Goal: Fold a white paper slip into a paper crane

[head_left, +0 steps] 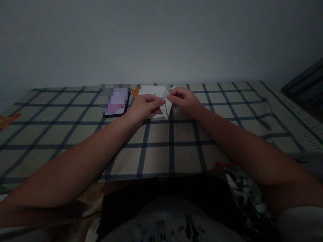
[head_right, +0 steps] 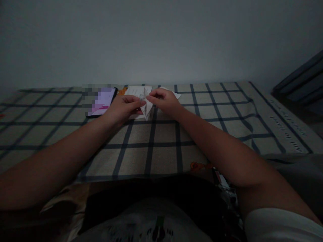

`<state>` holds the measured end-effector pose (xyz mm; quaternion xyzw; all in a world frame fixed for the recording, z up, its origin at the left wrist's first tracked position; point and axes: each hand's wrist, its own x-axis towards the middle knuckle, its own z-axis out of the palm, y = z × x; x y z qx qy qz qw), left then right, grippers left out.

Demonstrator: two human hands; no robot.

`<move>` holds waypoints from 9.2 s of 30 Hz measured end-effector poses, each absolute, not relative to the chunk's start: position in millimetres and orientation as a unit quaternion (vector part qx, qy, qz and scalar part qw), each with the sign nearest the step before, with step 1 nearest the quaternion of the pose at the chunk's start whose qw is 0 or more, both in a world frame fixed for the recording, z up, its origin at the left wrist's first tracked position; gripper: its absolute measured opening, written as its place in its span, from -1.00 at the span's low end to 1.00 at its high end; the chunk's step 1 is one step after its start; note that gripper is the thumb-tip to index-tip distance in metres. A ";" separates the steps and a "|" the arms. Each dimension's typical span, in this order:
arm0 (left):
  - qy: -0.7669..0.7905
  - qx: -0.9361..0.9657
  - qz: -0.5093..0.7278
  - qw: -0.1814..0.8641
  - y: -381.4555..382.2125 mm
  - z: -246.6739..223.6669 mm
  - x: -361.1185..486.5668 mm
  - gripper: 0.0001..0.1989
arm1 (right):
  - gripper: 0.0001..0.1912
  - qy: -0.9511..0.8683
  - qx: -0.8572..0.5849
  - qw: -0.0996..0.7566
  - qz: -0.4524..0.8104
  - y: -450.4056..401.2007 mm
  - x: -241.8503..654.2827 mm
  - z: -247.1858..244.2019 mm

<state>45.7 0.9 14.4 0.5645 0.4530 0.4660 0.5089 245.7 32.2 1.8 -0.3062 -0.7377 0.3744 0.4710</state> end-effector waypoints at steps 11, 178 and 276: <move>0.452 0.612 0.426 0.490 -5.5 16.5 45.8 -0.74 | -0.54 -0.741 -0.312 0.485 0.344 25.9 244.4 7.0; 0.355 0.628 0.427 0.545 -1.1 9.3 45.4 -0.19 | -0.53 -0.695 -0.298 0.518 0.399 30.2 240.1 1.3; 0.409 0.624 0.502 0.437 4.8 11.3 44.1 -0.51 | -0.51 -0.699 -0.269 0.461 0.476 38.5 245.0 -7.4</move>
